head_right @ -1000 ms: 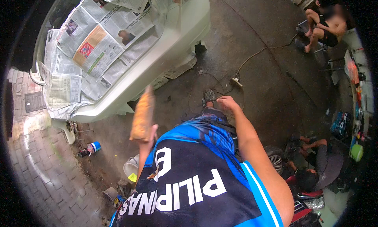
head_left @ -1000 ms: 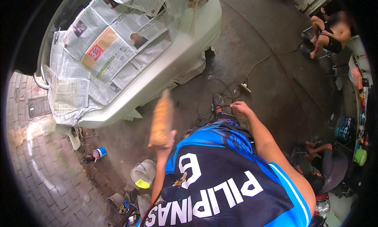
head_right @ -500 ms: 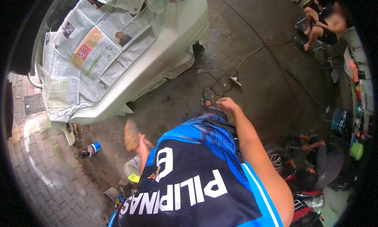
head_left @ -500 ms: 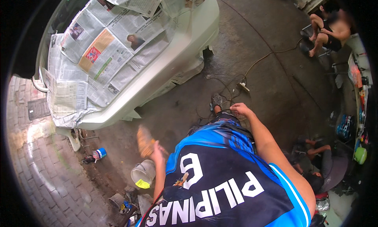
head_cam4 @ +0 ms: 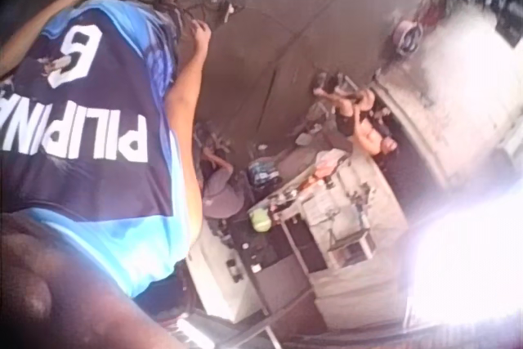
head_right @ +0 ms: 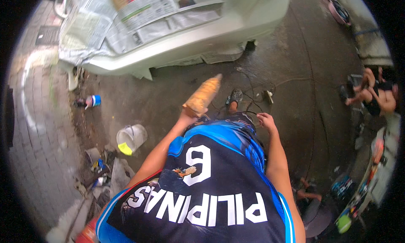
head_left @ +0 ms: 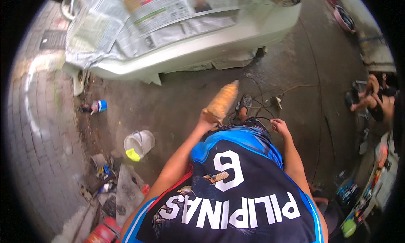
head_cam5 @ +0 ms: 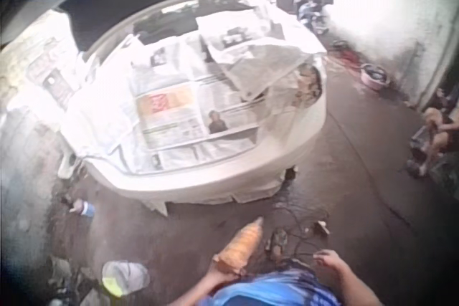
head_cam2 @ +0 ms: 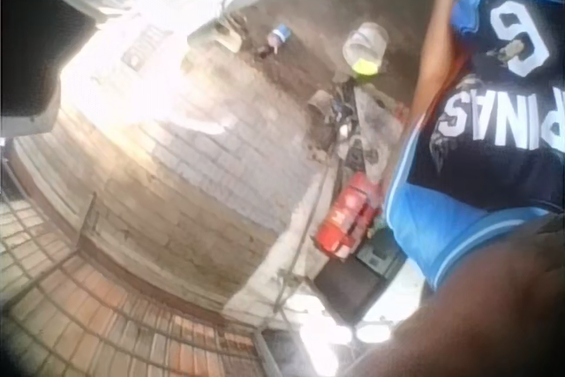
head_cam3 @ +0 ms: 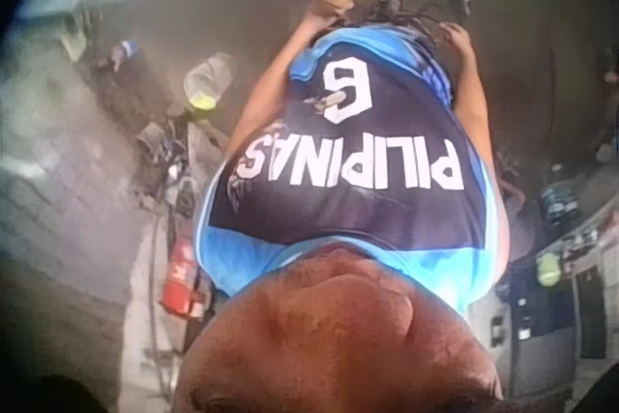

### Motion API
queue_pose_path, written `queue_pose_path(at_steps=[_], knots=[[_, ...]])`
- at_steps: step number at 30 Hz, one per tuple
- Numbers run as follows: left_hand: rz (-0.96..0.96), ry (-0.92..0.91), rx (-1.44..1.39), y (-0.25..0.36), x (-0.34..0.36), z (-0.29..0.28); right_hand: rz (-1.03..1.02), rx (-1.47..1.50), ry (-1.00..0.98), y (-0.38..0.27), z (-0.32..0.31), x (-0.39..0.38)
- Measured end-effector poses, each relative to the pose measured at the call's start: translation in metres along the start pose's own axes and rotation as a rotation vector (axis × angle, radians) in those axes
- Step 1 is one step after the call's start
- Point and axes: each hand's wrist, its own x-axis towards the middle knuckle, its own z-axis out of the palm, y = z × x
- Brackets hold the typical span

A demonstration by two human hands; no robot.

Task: The person uses a handheld spray gun to apply paint to the front bumper of a car that is masked with newspaper and tape. The person moves around the bumper, spraying different sections while another person sits nearby.

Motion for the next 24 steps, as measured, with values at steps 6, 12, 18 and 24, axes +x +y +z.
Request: queue_pose_path(at_steps=[6, 12, 18, 24], knots=[[-0.680, 0.828, -0.688, -0.074, -0.119, -0.072, 0.002, -0.112, -0.139, -0.021, 0.019, 0.010], [-0.432, 1.398, -1.318, -0.110, -0.202, -0.139, -0.141, -0.178, -0.252, -0.064, 0.040, 0.007], [-0.671, 1.201, -1.066, -0.100, -0.145, -0.081, -0.122, -0.261, -0.223, -0.061, 0.015, -0.003], [-0.661, 0.500, -0.800, -0.054, 0.006, 0.021, -0.012, -0.357, -0.056, -0.032, -0.053, -0.003]])
